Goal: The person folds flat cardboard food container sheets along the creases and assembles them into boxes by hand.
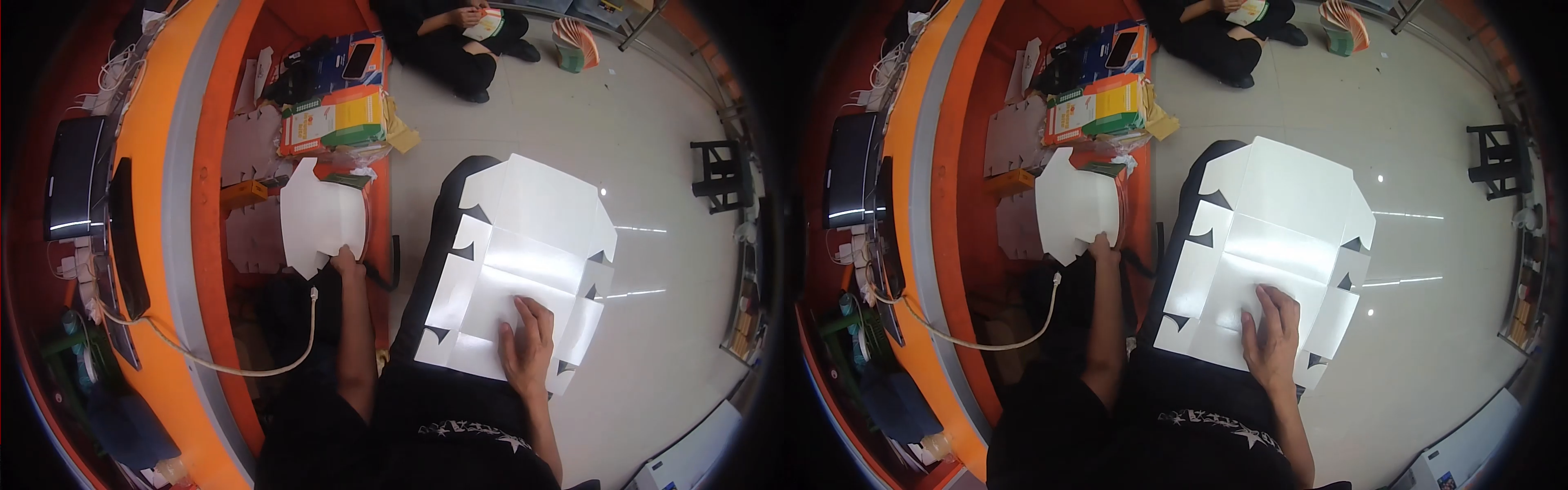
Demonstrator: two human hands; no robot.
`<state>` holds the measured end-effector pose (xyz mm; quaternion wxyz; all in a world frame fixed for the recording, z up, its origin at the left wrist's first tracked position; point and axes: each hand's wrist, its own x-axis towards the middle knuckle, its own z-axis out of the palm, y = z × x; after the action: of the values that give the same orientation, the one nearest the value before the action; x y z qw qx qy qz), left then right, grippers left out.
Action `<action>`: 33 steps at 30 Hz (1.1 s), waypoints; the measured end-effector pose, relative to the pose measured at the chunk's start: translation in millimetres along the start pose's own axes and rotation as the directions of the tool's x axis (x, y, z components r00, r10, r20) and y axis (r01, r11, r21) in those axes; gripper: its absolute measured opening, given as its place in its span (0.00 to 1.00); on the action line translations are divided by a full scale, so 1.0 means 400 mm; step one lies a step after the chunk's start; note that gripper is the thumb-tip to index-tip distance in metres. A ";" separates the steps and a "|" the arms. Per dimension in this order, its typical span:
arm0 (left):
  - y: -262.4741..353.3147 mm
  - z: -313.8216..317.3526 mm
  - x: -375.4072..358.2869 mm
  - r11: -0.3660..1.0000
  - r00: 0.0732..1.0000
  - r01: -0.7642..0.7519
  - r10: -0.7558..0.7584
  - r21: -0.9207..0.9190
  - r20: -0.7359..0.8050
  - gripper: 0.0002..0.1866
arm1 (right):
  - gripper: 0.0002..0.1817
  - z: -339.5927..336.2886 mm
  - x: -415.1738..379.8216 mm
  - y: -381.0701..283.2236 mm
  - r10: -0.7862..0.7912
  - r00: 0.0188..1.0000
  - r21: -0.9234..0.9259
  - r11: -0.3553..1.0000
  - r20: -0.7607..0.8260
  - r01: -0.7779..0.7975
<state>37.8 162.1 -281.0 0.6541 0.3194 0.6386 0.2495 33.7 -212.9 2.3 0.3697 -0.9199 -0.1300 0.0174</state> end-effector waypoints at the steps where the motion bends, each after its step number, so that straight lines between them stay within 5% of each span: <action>1: 0.020 0.011 -0.036 0.997 0.990 -0.073 0.070 0.019 0.121 0.26 | 0.23 -0.012 0.002 -0.004 0.035 0.999 0.044 0.998 0.025 -0.036; 6: 0.166 0.093 -0.279 0.976 0.877 -0.213 0.210 -0.043 0.432 0.23 | 0.24 -0.108 0.085 -0.105 0.051 0.995 0.139 0.988 0.082 -0.062; 10: 0.264 0.166 -0.446 0.958 0.767 -0.284 0.252 -0.040 0.590 0.24 | 0.33 -0.133 0.233 -0.207 -0.251 0.957 0.180 0.944 -0.146 0.276; 13: 0.320 0.195 -0.540 0.928 0.645 -0.352 0.333 -0.119 0.687 0.26 | 0.42 -0.105 0.300 -0.242 -0.290 0.950 0.147 0.941 -0.118 0.306; 16: 0.349 0.169 -0.652 0.862 0.370 -0.474 0.382 -0.182 0.846 0.31 | 0.41 -0.105 0.307 -0.232 -0.331 0.934 0.047 0.939 -0.132 0.340; 18: 0.342 0.141 -0.703 0.862 0.208 -0.426 0.391 -0.276 0.897 0.33 | 0.35 -0.132 0.285 -0.179 -0.348 0.883 -0.103 0.937 -0.313 0.333; 20: 0.319 0.113 -0.739 0.886 0.042 -0.308 0.377 -0.347 0.925 0.34 | 0.27 -0.196 0.230 -0.150 -0.102 0.942 0.134 0.979 -0.318 0.151; 22: 0.282 0.097 -0.781 0.916 -0.119 -0.194 0.333 -0.351 0.935 0.35 | 0.20 -0.182 0.149 -0.002 -0.085 0.914 0.388 0.887 -0.397 0.251; 23: 0.264 0.100 -0.803 0.925 -0.186 -0.152 0.318 -0.347 0.930 0.35 | 0.20 -0.192 0.151 0.033 -0.089 0.922 0.373 0.897 -0.377 0.239; 26: 0.236 0.119 -0.910 0.828 -0.151 -0.495 0.216 -0.263 0.965 0.42 | 0.18 -0.256 0.098 0.123 0.033 0.973 0.203 0.979 -0.227 0.015; 28: 0.154 0.132 -0.928 0.979 -0.049 -0.171 0.100 -0.107 0.994 0.38 | 0.17 -0.309 0.123 0.148 0.085 0.983 0.051 0.996 -0.160 -0.077; 29: 0.143 0.131 -0.936 0.996 -0.033 -0.092 -0.003 0.000 0.999 0.39 | 0.16 -0.306 0.163 0.080 0.395 0.885 0.086 0.918 -0.247 -0.386; 30: 0.139 0.134 -0.938 0.994 -0.032 -0.016 -0.105 0.105 0.994 0.41 | 0.15 -0.303 0.162 0.083 0.337 0.919 0.298 0.916 -0.206 -0.269; 33: 0.121 0.139 -0.941 0.994 -0.071 -0.036 -0.107 0.105 0.992 0.45 | 0.14 -0.327 0.136 0.098 0.398 0.906 0.154 0.914 -0.146 -0.376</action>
<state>74.4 -87.3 7.8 0.9027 0.4147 -0.0236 -0.1122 111.8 -314.8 73.8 0.4242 -0.9010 0.0893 0.0181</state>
